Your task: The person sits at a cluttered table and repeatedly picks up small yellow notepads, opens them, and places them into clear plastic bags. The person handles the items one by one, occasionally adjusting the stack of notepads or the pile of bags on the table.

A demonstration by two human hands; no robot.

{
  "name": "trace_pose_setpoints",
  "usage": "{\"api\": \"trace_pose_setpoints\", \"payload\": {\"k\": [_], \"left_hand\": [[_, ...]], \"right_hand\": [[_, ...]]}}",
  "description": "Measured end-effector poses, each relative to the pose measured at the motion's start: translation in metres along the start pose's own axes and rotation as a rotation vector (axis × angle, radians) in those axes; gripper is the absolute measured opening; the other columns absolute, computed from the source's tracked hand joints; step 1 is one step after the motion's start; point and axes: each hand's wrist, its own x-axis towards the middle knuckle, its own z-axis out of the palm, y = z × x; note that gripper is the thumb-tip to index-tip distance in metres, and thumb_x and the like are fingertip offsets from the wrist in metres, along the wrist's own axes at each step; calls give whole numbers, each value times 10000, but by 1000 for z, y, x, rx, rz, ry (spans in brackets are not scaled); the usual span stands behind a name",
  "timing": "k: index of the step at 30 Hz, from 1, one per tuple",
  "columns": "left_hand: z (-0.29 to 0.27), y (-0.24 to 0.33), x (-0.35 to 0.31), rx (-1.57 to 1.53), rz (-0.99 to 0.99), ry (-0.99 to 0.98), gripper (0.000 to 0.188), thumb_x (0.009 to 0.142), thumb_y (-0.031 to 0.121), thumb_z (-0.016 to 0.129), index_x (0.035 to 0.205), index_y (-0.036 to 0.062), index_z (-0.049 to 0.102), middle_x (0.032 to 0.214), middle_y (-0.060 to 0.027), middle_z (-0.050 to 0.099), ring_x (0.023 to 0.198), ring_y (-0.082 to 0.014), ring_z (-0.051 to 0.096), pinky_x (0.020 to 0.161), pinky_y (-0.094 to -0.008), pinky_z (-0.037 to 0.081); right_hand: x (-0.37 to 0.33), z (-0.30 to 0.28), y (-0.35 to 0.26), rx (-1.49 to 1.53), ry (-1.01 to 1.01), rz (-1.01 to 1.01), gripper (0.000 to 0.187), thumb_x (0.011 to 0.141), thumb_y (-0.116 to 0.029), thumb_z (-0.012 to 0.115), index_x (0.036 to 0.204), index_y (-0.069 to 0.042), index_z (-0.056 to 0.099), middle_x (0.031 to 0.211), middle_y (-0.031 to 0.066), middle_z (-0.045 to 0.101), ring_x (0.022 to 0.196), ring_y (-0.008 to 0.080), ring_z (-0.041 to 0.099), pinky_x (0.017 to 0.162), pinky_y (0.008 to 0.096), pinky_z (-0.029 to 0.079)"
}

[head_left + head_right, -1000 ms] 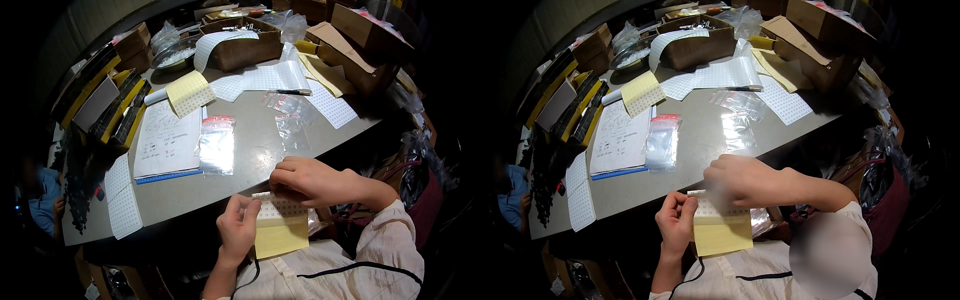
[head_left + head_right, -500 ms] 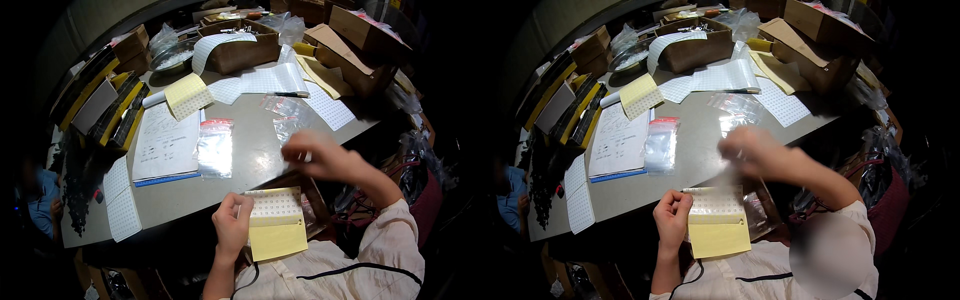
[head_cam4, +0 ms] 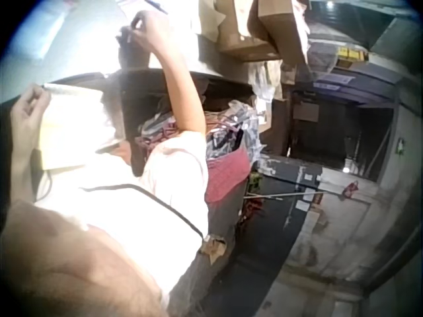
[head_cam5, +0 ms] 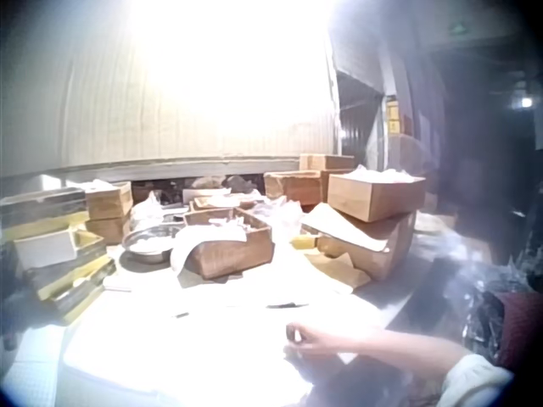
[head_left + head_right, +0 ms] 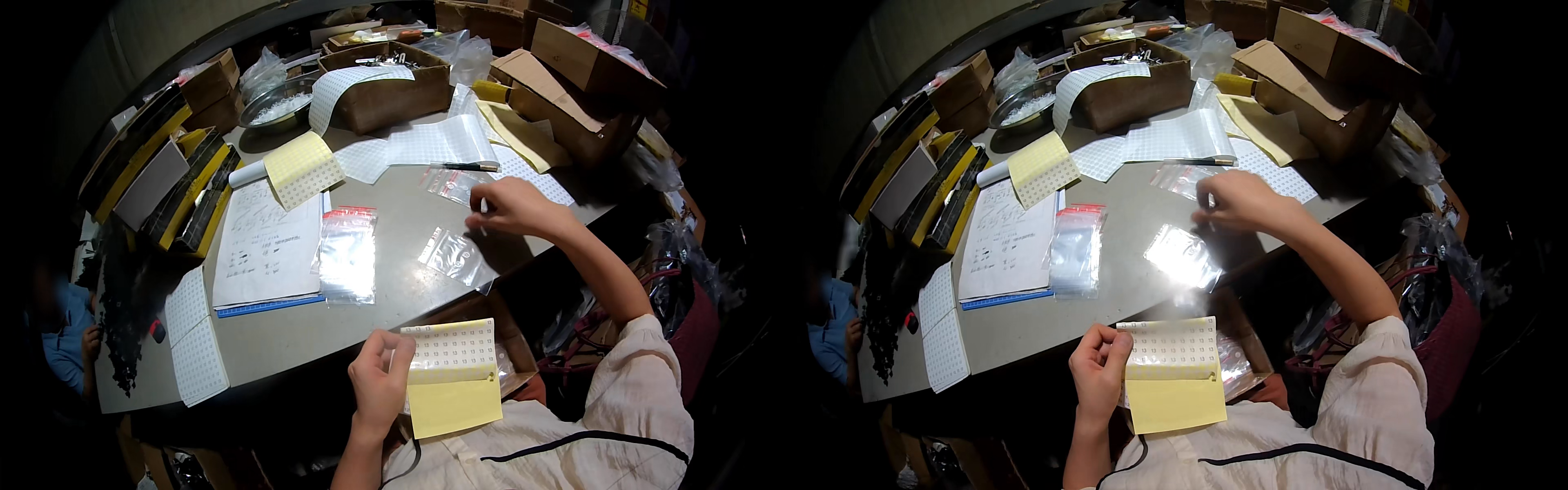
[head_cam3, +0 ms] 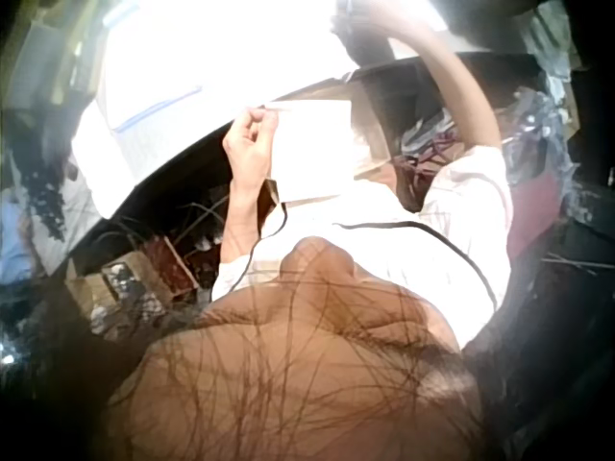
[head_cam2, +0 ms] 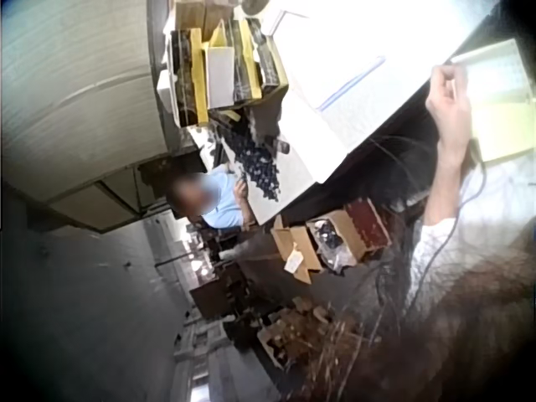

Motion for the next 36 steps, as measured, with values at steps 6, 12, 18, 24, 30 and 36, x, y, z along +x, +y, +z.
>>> {"api": "trace_pose_setpoints", "payload": {"k": [6, 12, 18, 24, 30, 36], "left_hand": [[2, -3, 0, -56, 16, -15, 174, 986, 123, 693, 917, -30, 647, 708, -66, 709, 671, -42, 615, 587, -241, 493], [6, 2, 0, -47, 5, -58, 179, 991, 131, 689, 922, -31, 655, 721, -77, 720, 669, -50, 623, 589, -243, 494], [6, 1, 0, -39, 24, -50, 181, 996, 134, 683, 928, -31, 655, 720, -81, 721, 663, -50, 622, 588, -246, 491], [4, 0, -1, -55, 12, -50, 183, 1001, 133, 678, 924, -30, 646, 723, -73, 720, 672, -45, 621, 596, -241, 493], [2, 4, -4, -123, 10, -36, 164, 998, 113, 678, 923, -28, 640, 765, -60, 723, 693, -43, 624, 605, -230, 495], [3, 13, -11, -142, 11, -47, 144, 994, 91, 678, 933, -37, 649, 771, -58, 721, 705, -43, 629, 616, -227, 501]], "right_hand": [[-23, 11, -2, -332, -52, 79, 439, 966, -474, 658, 911, -54, 772, 748, 198, 694, 752, 401, 693, 684, 471, 551], [-41, -7, -23, -100, -165, -94, 496, 989, -494, 630, 839, -39, 758, 682, 160, 669, 650, 385, 650, 640, 444, 513], [-21, -11, 9, 213, -184, -138, 282, 830, -122, 703, 1066, 18, 636, 902, 202, 684, 853, 368, 667, 758, 443, 514], [-31, 5, -1, 62, -136, -174, 261, 865, -133, 680, 1046, 23, 574, 894, 218, 655, 867, 416, 648, 777, 472, 508], [-44, 5, -9, -62, -102, -41, 275, 908, -198, 746, 1015, -7, 578, 905, 197, 659, 866, 407, 649, 757, 473, 502], [-66, 18, -32, 174, -165, -257, 269, 942, -238, 748, 992, -19, 600, 886, 175, 654, 849, 371, 652, 723, 449, 506]]}}
